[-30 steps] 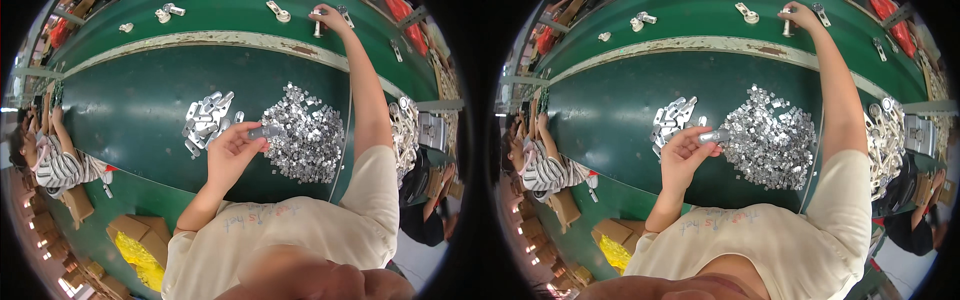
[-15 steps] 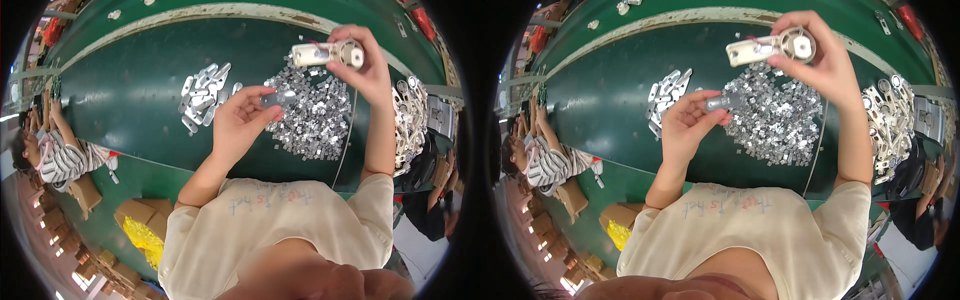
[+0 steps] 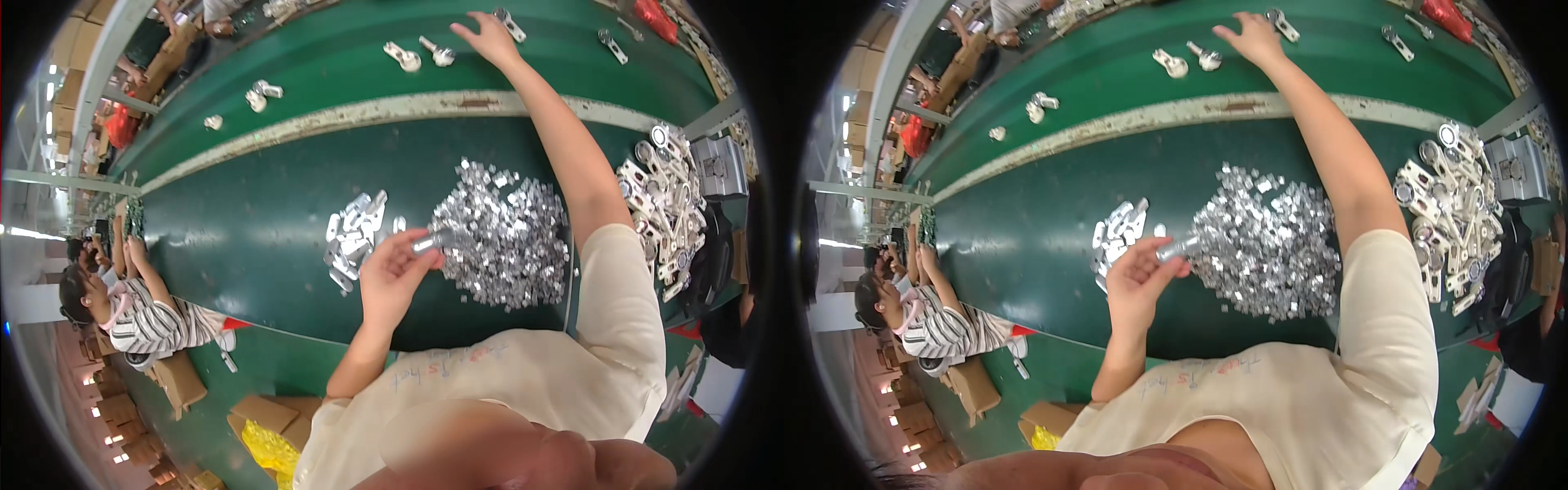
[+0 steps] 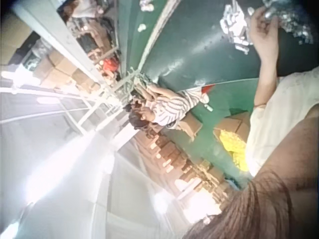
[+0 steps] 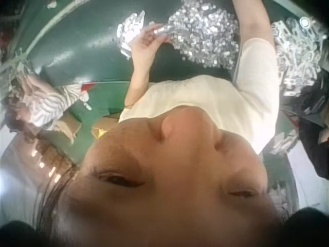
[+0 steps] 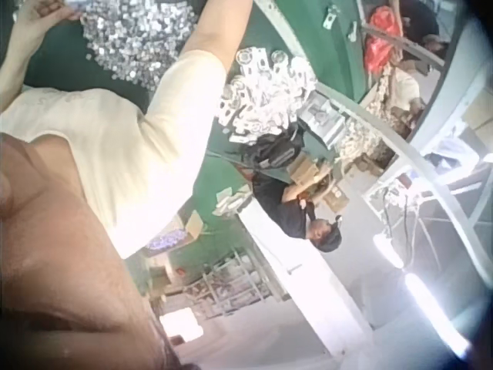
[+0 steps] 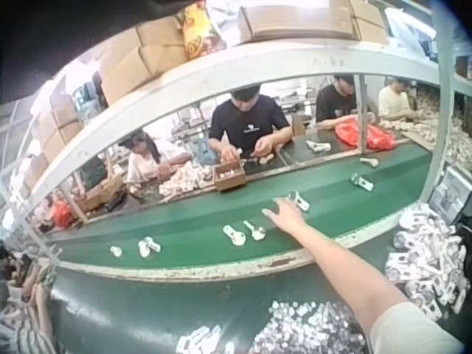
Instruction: Assembling small metal plates into plastic housings on a production line.
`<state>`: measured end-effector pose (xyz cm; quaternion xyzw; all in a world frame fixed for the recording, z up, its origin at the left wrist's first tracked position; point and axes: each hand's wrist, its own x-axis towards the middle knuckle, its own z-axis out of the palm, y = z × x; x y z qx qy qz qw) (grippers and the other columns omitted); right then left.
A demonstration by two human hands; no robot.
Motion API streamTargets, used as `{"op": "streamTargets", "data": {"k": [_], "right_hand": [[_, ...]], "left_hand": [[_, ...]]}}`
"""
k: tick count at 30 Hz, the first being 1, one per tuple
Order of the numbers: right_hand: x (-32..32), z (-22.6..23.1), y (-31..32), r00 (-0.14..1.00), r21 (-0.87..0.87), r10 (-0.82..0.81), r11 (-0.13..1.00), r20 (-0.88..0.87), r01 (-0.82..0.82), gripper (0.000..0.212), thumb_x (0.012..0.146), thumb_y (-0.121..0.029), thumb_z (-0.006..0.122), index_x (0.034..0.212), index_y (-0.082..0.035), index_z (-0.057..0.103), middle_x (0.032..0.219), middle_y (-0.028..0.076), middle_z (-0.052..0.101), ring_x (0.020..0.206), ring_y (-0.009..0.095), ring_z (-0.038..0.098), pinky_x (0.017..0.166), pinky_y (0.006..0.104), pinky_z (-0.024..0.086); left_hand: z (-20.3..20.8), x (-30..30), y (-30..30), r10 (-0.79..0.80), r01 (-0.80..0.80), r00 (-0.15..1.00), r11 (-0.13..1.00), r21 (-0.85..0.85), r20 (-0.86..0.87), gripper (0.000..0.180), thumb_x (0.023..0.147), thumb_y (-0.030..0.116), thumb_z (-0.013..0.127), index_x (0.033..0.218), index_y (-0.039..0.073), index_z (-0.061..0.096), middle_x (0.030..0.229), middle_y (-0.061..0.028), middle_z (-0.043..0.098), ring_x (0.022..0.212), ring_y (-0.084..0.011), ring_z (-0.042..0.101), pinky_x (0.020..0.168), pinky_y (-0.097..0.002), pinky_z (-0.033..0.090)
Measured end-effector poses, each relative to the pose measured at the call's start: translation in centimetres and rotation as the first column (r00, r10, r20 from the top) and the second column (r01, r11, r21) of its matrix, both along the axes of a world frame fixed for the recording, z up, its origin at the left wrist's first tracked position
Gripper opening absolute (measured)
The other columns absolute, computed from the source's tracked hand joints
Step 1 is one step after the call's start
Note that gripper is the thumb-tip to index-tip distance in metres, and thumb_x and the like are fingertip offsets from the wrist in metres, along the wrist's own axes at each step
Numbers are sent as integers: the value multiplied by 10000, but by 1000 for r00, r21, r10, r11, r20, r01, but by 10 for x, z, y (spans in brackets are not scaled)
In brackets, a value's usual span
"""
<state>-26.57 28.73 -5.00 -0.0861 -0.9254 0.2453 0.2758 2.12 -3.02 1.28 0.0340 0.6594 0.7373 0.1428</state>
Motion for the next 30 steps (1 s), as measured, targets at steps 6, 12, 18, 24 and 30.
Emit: {"op": "streamTargets", "data": {"k": [6,12,18,24,30], "right_hand": [[-35,-3,44,890,508,-346,847,298,159,558,752,-431,626,1228,-189,463,1354,124,353,1192,360,370,899,512,380],[5,7,88,875,353,-69,928,480,-120,457,761,-285,642,1135,-90,467,974,180,580,835,283,582,731,384,486],[185,135,-44,705,-666,703,484,-90,-568,258,722,-105,716,883,-48,523,788,34,558,729,101,545,642,233,455],[292,109,-65,716,-865,685,272,-134,-422,413,822,-77,575,1179,7,385,960,146,568,593,115,536,480,217,418],[316,81,-74,701,-731,664,340,-259,-592,311,796,-186,630,1010,25,553,1081,172,517,824,143,519,704,253,420]], "left_hand": [[-15,8,-11,-49,50,998,999,-12,44,276,811,-65,579,1082,-37,533,867,-108,632,791,-155,640,722,-231,514],[-17,8,-6,-150,148,986,989,24,79,296,819,-62,569,1108,-32,509,907,-95,622,827,-148,630,748,-229,505],[-9,0,-5,-107,107,993,994,6,56,276,820,-38,578,1091,-21,526,832,-67,624,822,-123,626,720,-209,489],[8,-9,13,-196,193,981,971,140,9,303,798,-83,575,1095,-51,519,921,-125,618,822,-167,639,738,-236,525],[16,4,15,-154,153,988,974,168,-3,315,773,-113,577,1081,-90,517,921,-163,628,810,-196,642,738,-270,534]]}}
